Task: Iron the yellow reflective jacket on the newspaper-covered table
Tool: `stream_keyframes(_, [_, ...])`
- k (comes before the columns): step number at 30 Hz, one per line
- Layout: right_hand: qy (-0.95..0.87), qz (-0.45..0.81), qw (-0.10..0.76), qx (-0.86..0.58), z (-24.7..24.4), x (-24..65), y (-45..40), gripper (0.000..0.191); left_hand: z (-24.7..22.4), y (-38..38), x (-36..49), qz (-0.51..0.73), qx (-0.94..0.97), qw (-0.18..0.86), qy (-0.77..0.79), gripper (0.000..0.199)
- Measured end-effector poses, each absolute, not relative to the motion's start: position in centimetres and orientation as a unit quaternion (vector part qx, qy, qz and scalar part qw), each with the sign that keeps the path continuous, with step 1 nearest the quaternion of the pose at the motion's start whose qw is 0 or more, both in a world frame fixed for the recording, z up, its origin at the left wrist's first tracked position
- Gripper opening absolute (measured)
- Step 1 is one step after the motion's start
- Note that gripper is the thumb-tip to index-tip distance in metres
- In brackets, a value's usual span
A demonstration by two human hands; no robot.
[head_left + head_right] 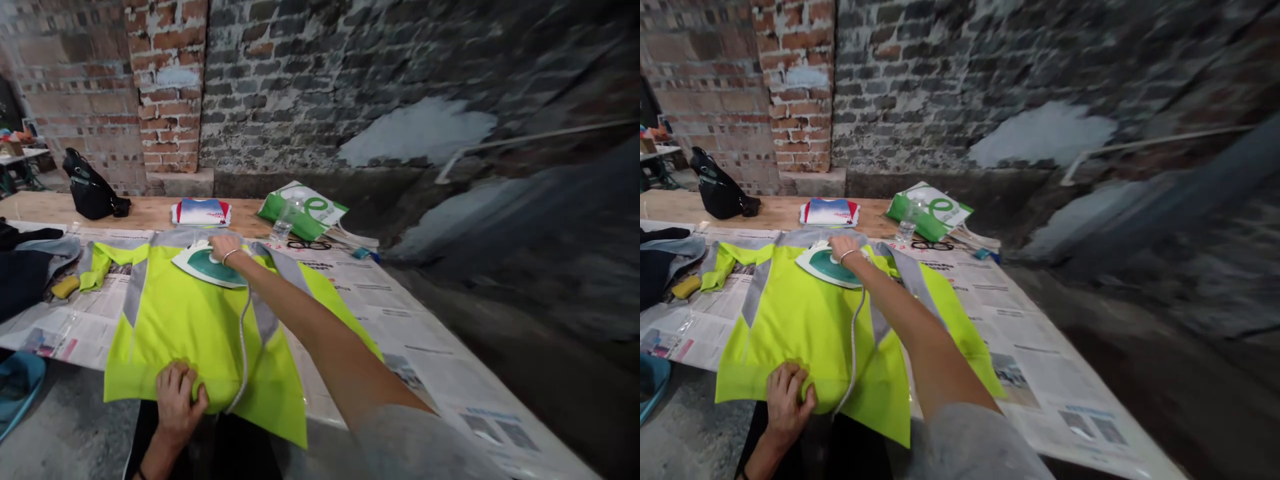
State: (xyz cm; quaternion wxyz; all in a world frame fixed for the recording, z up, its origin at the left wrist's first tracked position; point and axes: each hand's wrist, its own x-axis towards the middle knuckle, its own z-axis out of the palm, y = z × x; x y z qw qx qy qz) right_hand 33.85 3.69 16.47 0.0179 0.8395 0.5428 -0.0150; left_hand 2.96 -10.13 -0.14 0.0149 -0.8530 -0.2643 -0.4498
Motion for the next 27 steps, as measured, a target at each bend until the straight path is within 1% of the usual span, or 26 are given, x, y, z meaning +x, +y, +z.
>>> stream_keyframes(4, [0.532, 0.002, 0.030, 0.846, 16.6, 35.6, 6.2, 0.039, -0.4, -10.5, 3.4, -0.453, -0.844, 0.015, -0.286, 0.013])
stream_keyframes(7, [0.544, -0.006, 0.050, 0.838, 16.8, 35.5, 6.0, 0.038, -0.4, -10.6, 3.5, -0.448, -0.846, 0.016, -0.288, 0.014])
stream_keyframes(11, [0.589, -0.029, 0.073, 0.804, 16.9, 33.3, 2.8, 0.033, -0.4, -10.4, 3.4, -0.437, -0.851, 0.007, -0.292, 0.016])
stream_keyframes(15, [0.639, -0.038, 0.079, 0.764, 16.3, 29.1, -2.6, 0.028, -0.4, -10.1, 3.2, -0.436, -0.853, 0.011, -0.285, 0.018])
stream_keyframes(20, [0.664, -0.041, 0.087, 0.742, 15.8, 24.9, -8.3, 0.030, -0.6, -9.8, 3.1, -0.446, -0.850, 0.029, -0.279, 0.017])
stream_keyframes(23, [0.664, -0.033, 0.087, 0.742, 15.8, 24.2, -9.0, 0.033, -0.7, -9.8, 3.1, -0.445, -0.849, 0.033, -0.283, 0.016])
stream_keyframes(27, [0.648, -0.022, 0.078, 0.757, 16.0, 24.9, -7.2, 0.035, -0.6, -9.8, 3.0, -0.441, -0.853, 0.029, -0.278, 0.016])
